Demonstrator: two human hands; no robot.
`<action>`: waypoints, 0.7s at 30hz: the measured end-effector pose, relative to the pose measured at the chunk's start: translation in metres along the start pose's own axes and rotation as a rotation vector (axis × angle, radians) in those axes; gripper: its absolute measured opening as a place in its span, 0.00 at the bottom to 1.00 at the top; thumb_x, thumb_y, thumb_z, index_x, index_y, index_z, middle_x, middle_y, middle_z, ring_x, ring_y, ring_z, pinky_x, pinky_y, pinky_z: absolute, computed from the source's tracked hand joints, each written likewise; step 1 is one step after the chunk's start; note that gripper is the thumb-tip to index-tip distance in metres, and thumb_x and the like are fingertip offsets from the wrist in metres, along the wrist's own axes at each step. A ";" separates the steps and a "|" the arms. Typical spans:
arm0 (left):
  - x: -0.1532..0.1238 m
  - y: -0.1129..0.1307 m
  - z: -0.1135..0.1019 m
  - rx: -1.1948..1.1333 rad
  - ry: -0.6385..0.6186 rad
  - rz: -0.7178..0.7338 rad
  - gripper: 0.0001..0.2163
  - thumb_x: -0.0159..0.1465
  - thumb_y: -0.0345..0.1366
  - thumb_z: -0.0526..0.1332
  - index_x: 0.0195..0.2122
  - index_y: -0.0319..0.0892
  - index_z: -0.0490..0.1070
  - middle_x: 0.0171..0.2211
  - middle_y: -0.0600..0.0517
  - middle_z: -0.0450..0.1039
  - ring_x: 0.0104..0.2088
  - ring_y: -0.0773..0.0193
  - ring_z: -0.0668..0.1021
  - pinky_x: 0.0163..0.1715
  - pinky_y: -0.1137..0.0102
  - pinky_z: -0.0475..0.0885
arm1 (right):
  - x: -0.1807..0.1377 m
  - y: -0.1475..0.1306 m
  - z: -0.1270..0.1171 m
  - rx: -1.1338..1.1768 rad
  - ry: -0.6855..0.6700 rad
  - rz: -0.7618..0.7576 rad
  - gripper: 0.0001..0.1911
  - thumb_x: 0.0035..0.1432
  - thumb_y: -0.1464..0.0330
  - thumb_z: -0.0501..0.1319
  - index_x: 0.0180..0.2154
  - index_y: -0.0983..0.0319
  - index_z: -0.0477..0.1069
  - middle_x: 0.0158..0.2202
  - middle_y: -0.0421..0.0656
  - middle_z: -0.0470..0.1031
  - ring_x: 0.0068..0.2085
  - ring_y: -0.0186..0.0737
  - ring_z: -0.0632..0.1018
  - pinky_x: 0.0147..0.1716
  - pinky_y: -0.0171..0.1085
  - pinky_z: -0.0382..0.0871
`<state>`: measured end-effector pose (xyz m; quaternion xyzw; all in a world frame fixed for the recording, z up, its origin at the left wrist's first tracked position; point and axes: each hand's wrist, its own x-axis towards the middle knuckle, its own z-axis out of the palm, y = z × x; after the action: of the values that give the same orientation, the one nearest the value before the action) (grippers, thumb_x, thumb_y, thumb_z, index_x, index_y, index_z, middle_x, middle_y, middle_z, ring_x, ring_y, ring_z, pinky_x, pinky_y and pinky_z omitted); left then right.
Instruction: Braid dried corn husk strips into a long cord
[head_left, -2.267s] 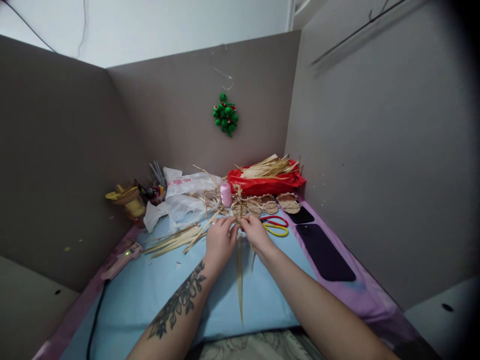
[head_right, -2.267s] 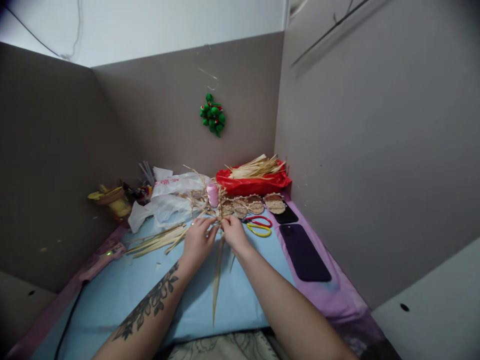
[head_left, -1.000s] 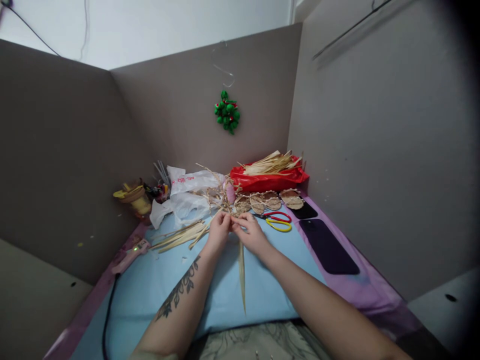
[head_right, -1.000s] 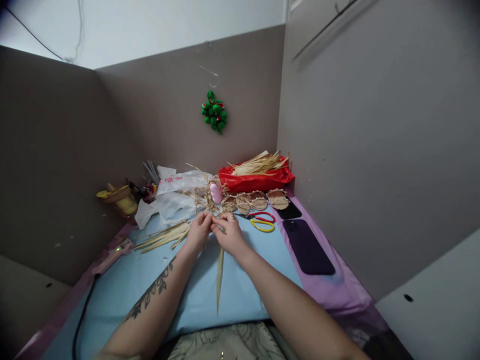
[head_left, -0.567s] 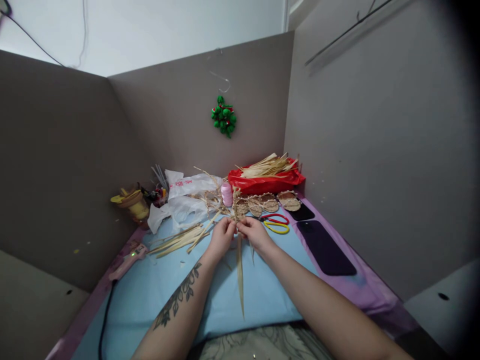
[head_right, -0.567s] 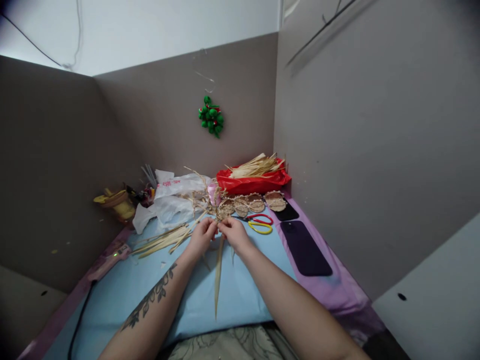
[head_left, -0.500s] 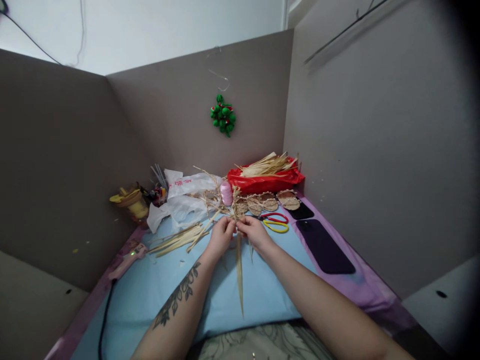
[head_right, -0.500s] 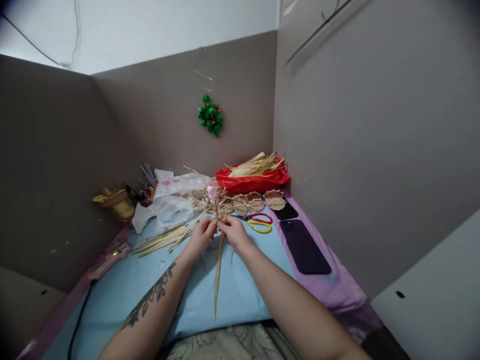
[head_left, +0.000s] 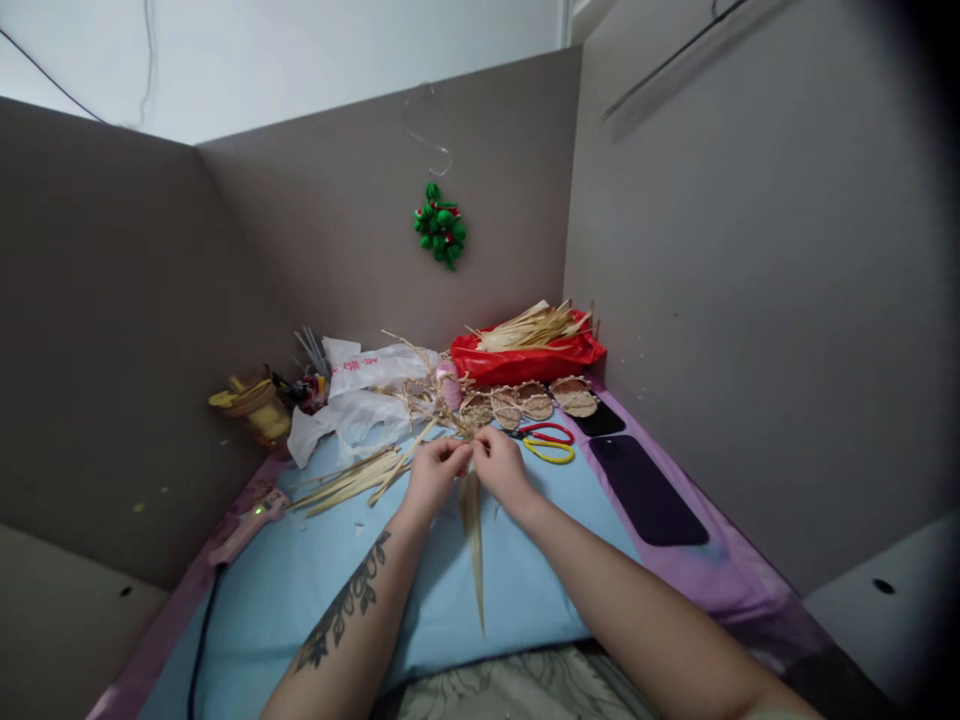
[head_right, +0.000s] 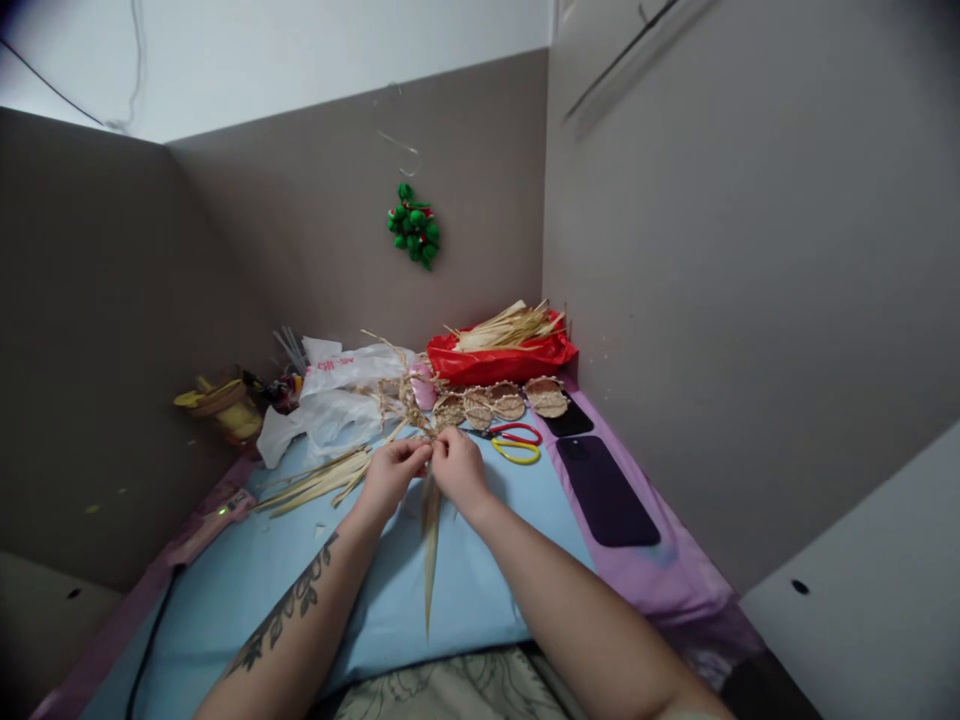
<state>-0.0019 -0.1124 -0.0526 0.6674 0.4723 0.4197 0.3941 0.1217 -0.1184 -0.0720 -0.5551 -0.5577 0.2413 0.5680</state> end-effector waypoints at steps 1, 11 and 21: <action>-0.002 0.003 0.003 0.026 0.004 0.026 0.13 0.57 0.42 0.58 0.25 0.37 0.73 0.19 0.53 0.67 0.22 0.68 0.68 0.24 0.74 0.64 | 0.001 -0.001 0.000 0.066 -0.008 0.061 0.06 0.47 0.69 0.54 0.20 0.60 0.63 0.19 0.37 0.63 0.24 0.34 0.64 0.26 0.34 0.55; -0.021 0.024 0.016 0.679 -0.027 0.432 0.11 0.60 0.32 0.54 0.41 0.41 0.73 0.31 0.47 0.69 0.36 0.59 0.70 0.38 0.65 0.66 | 0.010 0.003 -0.005 0.679 -0.039 0.475 0.11 0.35 0.63 0.64 0.19 0.62 0.64 0.18 0.36 0.65 0.21 0.31 0.65 0.22 0.33 0.57; -0.008 0.013 0.002 0.326 0.122 0.268 0.12 0.59 0.37 0.58 0.41 0.41 0.75 0.37 0.46 0.76 0.39 0.60 0.75 0.40 0.66 0.68 | 0.007 -0.001 -0.001 0.629 -0.180 0.359 0.09 0.39 0.64 0.60 0.19 0.62 0.62 0.15 0.33 0.60 0.20 0.29 0.60 0.21 0.32 0.52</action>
<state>0.0025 -0.1232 -0.0428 0.7525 0.4640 0.4259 0.1922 0.1244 -0.1128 -0.0679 -0.4189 -0.3977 0.5444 0.6082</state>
